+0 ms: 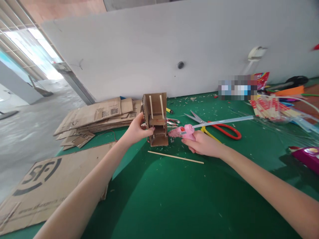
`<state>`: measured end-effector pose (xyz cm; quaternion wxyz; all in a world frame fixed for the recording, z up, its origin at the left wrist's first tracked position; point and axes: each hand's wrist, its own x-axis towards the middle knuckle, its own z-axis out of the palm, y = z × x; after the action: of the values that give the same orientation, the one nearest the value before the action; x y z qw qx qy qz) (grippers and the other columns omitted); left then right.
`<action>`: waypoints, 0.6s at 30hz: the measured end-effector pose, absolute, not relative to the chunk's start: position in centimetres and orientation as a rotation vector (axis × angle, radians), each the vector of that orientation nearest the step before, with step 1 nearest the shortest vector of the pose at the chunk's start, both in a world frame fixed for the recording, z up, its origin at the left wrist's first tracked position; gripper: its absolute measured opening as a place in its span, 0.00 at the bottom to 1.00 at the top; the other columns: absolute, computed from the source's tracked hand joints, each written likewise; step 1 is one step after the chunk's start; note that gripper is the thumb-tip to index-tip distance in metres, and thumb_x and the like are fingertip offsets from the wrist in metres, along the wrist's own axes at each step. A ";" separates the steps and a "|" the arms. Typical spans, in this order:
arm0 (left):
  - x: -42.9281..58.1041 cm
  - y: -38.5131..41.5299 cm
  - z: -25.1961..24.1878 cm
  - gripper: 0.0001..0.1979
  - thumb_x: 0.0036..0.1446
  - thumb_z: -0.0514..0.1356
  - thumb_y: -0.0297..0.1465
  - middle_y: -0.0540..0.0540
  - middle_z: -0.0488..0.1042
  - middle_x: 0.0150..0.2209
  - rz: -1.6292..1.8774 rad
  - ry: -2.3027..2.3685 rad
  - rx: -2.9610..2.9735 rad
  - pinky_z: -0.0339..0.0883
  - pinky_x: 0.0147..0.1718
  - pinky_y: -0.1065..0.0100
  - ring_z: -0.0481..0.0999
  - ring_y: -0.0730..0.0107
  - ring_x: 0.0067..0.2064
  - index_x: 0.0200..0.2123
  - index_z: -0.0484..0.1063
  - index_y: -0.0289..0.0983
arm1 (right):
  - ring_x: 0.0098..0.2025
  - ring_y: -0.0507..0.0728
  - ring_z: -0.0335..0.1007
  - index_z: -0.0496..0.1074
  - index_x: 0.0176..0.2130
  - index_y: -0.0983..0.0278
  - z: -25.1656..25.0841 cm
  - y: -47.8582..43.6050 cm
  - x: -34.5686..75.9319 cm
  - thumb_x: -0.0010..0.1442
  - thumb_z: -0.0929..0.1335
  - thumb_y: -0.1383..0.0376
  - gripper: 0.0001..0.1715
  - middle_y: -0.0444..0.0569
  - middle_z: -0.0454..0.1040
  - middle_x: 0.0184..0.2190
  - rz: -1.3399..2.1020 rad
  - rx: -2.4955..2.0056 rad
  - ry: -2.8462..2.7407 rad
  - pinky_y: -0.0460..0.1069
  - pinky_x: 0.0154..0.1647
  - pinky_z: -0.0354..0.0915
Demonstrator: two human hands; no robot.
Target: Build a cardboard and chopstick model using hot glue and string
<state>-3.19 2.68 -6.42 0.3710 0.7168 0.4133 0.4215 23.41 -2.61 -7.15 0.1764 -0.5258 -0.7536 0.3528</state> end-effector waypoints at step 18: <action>-1.7 0.5 -6.3 0.25 0.44 0.63 0.31 0.41 0.70 0.50 1.214 1.299 1.826 0.74 0.42 0.62 0.72 0.59 0.50 0.47 0.63 0.36 | 0.18 0.50 0.62 0.61 0.18 0.62 -7.4 -2.5 23.7 0.63 0.62 0.57 0.24 0.43 0.67 0.15 0.967 -1.468 -2.171 0.48 0.27 0.60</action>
<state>-1.70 0.45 -6.33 0.2923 0.6852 0.4874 0.4556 23.69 -2.52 -7.42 0.1734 -0.5176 -0.7654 0.3409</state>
